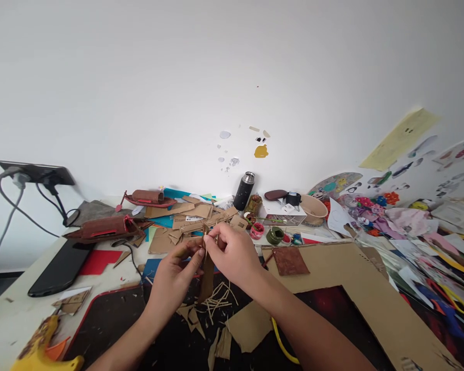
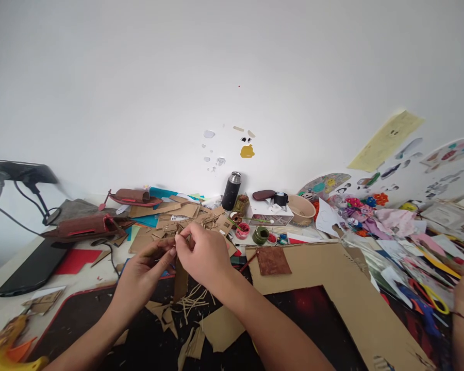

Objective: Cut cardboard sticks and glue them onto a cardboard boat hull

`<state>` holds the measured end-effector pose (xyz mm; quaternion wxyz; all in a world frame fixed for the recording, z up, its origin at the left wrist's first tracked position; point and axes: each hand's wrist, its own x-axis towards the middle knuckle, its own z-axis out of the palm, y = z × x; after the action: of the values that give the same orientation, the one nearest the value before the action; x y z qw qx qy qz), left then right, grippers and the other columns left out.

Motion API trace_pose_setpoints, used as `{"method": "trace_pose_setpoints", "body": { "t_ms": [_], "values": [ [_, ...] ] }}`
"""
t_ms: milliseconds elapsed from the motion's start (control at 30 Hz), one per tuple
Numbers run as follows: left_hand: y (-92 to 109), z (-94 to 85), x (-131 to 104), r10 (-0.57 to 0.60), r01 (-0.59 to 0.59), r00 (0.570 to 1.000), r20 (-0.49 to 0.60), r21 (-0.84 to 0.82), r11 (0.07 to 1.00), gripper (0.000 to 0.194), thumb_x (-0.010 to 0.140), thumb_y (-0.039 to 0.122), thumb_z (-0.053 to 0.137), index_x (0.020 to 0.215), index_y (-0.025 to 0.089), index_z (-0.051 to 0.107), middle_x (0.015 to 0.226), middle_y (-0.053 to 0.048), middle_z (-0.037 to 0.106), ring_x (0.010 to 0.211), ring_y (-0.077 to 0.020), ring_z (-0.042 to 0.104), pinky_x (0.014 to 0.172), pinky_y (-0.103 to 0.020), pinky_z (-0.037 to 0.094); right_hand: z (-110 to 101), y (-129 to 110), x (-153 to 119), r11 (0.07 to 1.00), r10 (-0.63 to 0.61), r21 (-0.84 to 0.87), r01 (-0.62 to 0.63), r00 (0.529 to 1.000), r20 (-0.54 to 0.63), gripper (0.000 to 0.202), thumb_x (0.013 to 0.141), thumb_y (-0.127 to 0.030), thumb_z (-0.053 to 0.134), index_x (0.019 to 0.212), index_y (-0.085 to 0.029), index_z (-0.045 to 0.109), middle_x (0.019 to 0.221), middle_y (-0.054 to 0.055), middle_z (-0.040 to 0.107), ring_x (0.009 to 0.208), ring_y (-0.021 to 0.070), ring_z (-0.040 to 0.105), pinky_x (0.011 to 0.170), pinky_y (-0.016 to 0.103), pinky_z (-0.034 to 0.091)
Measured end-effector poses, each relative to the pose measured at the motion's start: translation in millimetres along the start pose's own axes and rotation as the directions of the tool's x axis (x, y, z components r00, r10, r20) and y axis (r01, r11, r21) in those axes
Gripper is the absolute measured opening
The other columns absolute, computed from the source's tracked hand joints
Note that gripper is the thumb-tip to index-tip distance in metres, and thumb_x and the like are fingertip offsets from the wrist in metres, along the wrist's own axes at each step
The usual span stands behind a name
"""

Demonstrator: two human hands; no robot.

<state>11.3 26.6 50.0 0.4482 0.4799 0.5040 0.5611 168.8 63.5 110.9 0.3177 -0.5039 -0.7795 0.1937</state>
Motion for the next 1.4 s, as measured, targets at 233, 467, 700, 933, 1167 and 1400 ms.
{"method": "trace_pose_setpoints", "body": {
  "t_ms": [233,467,700,933,1167,1400],
  "values": [
    [2,2.1,-2,0.01,-0.01,1.0,-0.011,0.015,1.0,0.037,0.079,0.056,0.082,0.097,0.023,0.083,0.099,-0.009,0.081,0.077,-0.0249,0.073,0.065,-0.033,0.065,0,1,1,1.0,-0.008,-0.013,0.007,1.0,-0.023,0.011,0.098,-0.032,0.065,0.091,-0.024,0.069,0.066,-0.001,0.067,0.061,0.0189,0.061,0.063,0.032,0.037],
    [1,1.9,-5,0.025,-0.025,1.0,-0.002,0.034,0.999,0.039,0.085,0.056,0.079,0.108,0.025,0.085,0.096,-0.007,0.08,0.077,-0.0243,0.073,0.066,-0.032,0.065,-3,2,0,0.999,-0.024,-0.036,0.023,0.999,-0.031,0.015,0.1,-0.034,0.064,0.09,-0.024,0.067,0.065,-0.002,0.066,0.061,0.0187,0.061,0.063,0.032,0.036],
    [1,0.8,-7,0.0,0.0,1.0,0.019,0.028,1.0,0.04,0.085,0.058,0.079,0.105,0.023,0.083,0.098,-0.007,0.08,0.077,-0.0232,0.072,0.066,-0.032,0.066,-3,1,0,0.999,-0.024,-0.03,0.023,0.999,-0.034,0.015,0.1,-0.033,0.064,0.09,-0.024,0.068,0.065,-0.002,0.065,0.061,0.018,0.061,0.063,0.031,0.037],
    [5,1.5,-5,-0.031,0.032,0.999,0.015,-0.034,0.999,0.043,0.079,0.06,0.083,0.098,0.021,0.082,0.091,-0.006,0.077,0.068,-0.02,0.068,0.06,-0.031,0.063,-7,2,-2,0.999,-0.026,0.025,0.028,0.998,-0.057,0.02,0.101,-0.039,0.064,0.088,-0.024,0.067,0.063,-0.002,0.064,0.059,0.0175,0.059,0.061,0.031,0.037],
    [6,-1.3,-4,-0.069,0.075,0.996,0.056,-0.094,0.993,0.039,0.077,0.056,0.087,0.092,0.021,0.078,0.093,-0.006,0.078,0.068,-0.0195,0.068,0.06,-0.031,0.062,-12,11,-3,0.976,0.077,0.2,-0.088,0.995,0.062,0.018,0.099,-0.042,0.068,0.103,-0.025,0.071,0.065,-0.005,0.063,0.057,0.0161,0.057,0.056,0.029,0.035],
    [11,-0.4,-7,-0.076,0.08,0.994,0.074,-0.053,0.995,0.038,0.076,0.056,0.086,0.081,0.021,0.074,0.08,-0.002,0.072,0.057,-0.0176,0.066,0.058,-0.031,0.061,-8,20,-6,0.948,0.093,0.29,-0.129,0.986,0.135,0.02,0.1,-0.04,0.07,0.112,-0.025,0.07,0.066,-0.006,0.061,0.059,0.0161,0.055,0.056,0.029,0.035]
  ]
}}
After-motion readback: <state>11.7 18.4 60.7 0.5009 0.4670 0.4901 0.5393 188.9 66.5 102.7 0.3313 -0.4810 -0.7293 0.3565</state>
